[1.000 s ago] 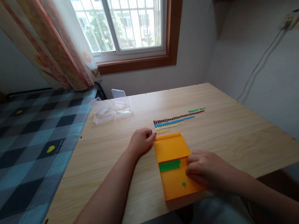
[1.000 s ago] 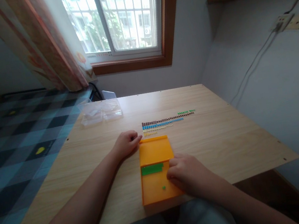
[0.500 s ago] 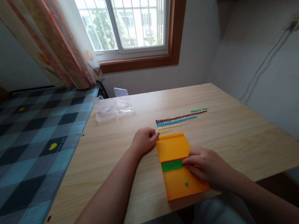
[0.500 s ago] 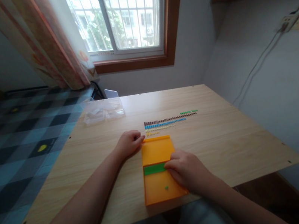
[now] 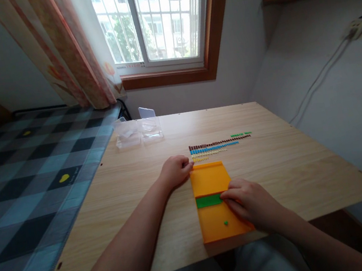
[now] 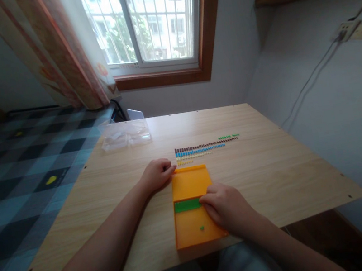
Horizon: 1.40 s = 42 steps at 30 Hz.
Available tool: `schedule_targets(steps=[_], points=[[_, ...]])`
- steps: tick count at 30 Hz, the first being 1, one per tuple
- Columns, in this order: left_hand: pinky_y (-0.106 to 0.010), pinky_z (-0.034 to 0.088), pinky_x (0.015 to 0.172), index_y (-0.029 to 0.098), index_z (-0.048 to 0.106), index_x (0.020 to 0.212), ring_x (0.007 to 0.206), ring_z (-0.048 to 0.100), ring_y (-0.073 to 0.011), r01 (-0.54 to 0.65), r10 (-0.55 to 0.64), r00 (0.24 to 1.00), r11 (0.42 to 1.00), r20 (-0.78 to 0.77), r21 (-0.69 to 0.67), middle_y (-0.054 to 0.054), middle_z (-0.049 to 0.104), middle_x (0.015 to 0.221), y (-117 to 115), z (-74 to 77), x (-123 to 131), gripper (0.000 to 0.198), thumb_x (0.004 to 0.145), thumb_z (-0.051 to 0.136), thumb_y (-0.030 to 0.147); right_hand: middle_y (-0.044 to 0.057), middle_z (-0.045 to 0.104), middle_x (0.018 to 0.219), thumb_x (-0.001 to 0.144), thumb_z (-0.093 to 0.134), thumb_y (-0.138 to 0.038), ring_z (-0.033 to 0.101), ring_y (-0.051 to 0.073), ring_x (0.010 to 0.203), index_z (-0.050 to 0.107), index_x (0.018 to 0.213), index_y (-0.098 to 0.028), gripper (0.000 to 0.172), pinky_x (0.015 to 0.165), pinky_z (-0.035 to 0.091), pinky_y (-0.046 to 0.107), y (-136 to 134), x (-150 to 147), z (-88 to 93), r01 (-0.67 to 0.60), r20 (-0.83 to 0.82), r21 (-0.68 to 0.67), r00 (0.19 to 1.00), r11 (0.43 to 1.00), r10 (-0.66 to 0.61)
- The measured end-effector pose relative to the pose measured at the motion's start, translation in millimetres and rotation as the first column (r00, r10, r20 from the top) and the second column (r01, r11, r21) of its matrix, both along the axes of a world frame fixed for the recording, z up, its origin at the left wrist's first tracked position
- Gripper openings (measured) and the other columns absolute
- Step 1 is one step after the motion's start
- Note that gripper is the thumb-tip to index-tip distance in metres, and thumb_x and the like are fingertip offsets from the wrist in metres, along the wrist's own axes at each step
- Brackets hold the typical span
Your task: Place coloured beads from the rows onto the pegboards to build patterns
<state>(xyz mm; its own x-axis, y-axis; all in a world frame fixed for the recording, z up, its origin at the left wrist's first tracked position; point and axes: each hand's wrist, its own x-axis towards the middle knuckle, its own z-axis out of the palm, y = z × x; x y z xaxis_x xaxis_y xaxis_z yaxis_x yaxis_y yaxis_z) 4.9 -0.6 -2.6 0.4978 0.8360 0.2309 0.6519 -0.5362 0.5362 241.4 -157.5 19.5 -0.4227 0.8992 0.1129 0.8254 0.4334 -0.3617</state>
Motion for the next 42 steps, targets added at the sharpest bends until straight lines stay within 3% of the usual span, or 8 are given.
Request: schedule_targets(steps=[10, 23, 31, 42], points=[[-0.031, 0.022, 0.059, 0.021, 0.039, 0.053, 0.058, 0.039, -0.0144, -0.008, 0.008, 1.0, 1.0, -0.013, -0.002, 0.001, 0.046, 0.056, 0.3, -1.5, 0.2, 0.041, 0.088, 0.054, 0.037, 0.006, 0.071, 0.092, 0.088, 0.059, -0.009, 0.065, 0.021, 0.089, 0.079, 0.095, -0.021, 0.025, 0.078, 0.048, 0.03, -0.6, 1.7, -1.6, -0.004, -0.002, -0.022, 1.0, 1.0, 0.004], [-0.031, 0.023, 0.058, 0.021, 0.036, 0.053, 0.057, 0.038, -0.0142, 0.01, -0.01, 1.0, 1.0, -0.009, 0.013, 0.001, 0.045, 0.055, -0.3, -1.4, 0.5, 0.043, 0.089, 0.054, 0.037, 0.005, 0.07, 0.089, 0.091, 0.057, -0.012, 0.065, 0.02, 0.088, 0.079, 0.091, -0.021, 0.024, 0.077, 0.049, 0.029, -0.4, -3.1, -0.8, 0.023, 0.014, -0.02, 1.0, 1.0, -0.022], [-0.031, 0.024, 0.058, 0.021, 0.038, 0.053, 0.058, 0.039, -0.0145, 0.013, -0.013, 1.0, 1.0, -0.013, 0.01, 0.0, 0.048, 0.056, 1.4, -3.4, -0.2, 0.042, 0.089, 0.054, 0.036, 0.006, 0.072, 0.097, 0.093, 0.056, -0.014, 0.066, 0.021, 0.093, 0.078, 0.1, -0.021, 0.025, 0.083, 0.049, 0.031, -1.7, 4.4, 1.0, 0.04, -0.022, -0.017, 0.999, 0.999, -0.04], [-0.031, 0.023, 0.058, 0.021, 0.04, 0.052, 0.057, 0.039, -0.0144, 0.009, -0.008, 1.0, 1.0, -0.008, 0.014, 0.0, 0.049, 0.056, 0.3, -2.6, 0.4, 0.042, 0.088, 0.055, 0.036, 0.005, 0.071, 0.091, 0.095, 0.062, -0.022, 0.066, 0.021, 0.092, 0.077, 0.086, -0.021, 0.018, 0.078, 0.047, 0.031, 2.5, -5.2, 3.8, 0.092, 0.101, -0.05, 0.991, 0.995, -0.087]])
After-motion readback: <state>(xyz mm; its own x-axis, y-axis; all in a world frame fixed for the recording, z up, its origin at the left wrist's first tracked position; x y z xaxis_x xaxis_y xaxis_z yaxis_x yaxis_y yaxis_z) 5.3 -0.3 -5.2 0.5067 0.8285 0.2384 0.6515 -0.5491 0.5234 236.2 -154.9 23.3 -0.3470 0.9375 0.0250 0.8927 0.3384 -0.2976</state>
